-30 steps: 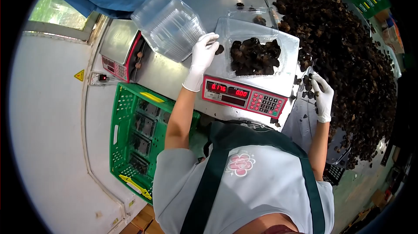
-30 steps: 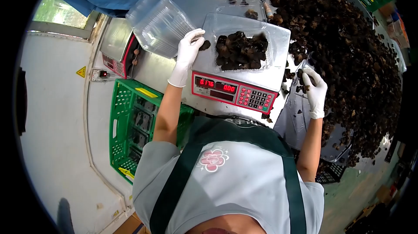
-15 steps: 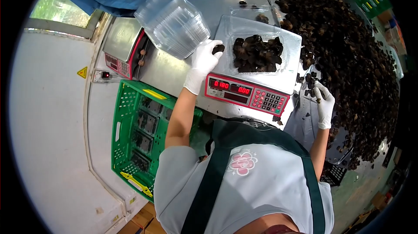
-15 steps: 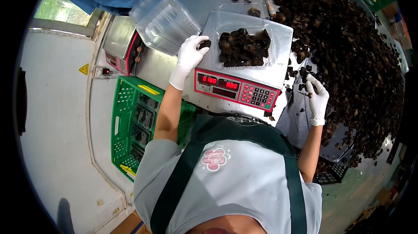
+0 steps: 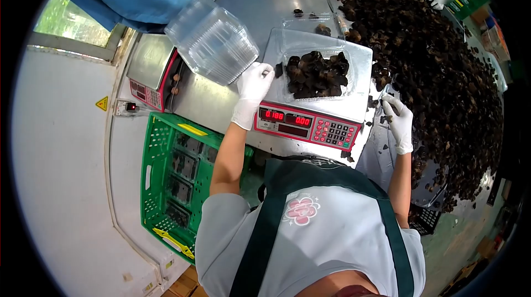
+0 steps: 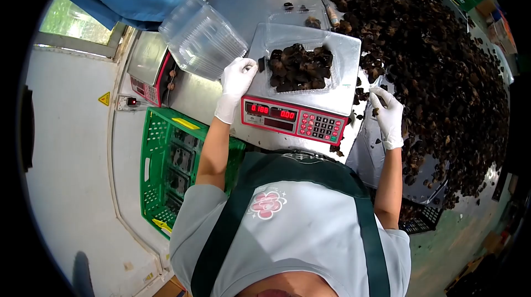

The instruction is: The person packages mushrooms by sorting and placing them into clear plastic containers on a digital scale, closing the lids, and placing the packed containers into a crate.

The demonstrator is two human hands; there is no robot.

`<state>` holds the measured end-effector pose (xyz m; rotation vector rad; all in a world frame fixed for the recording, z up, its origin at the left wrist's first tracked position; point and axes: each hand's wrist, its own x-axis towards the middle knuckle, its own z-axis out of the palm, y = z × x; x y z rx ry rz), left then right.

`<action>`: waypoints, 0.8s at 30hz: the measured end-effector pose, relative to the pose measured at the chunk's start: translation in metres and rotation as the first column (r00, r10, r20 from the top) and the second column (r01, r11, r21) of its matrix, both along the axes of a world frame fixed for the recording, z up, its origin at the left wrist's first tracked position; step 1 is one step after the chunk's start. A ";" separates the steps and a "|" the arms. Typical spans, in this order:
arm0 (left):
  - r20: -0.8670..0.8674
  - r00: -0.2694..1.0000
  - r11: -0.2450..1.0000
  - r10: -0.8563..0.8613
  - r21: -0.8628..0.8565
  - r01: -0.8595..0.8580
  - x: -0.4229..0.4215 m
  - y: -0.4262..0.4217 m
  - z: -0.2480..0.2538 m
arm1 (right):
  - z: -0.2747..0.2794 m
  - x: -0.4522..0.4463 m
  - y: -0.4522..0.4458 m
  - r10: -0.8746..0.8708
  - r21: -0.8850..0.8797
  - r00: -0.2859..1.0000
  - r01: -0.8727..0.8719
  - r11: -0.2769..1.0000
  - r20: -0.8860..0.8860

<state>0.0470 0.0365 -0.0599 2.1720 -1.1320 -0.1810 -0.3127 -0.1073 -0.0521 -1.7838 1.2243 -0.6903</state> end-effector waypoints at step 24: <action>0.191 0.861 0.847 -0.472 -0.173 0.503 -0.047 -0.016 0.038 | 0.027 0.061 -0.033 0.154 -0.032 0.988 -0.154 0.988 0.010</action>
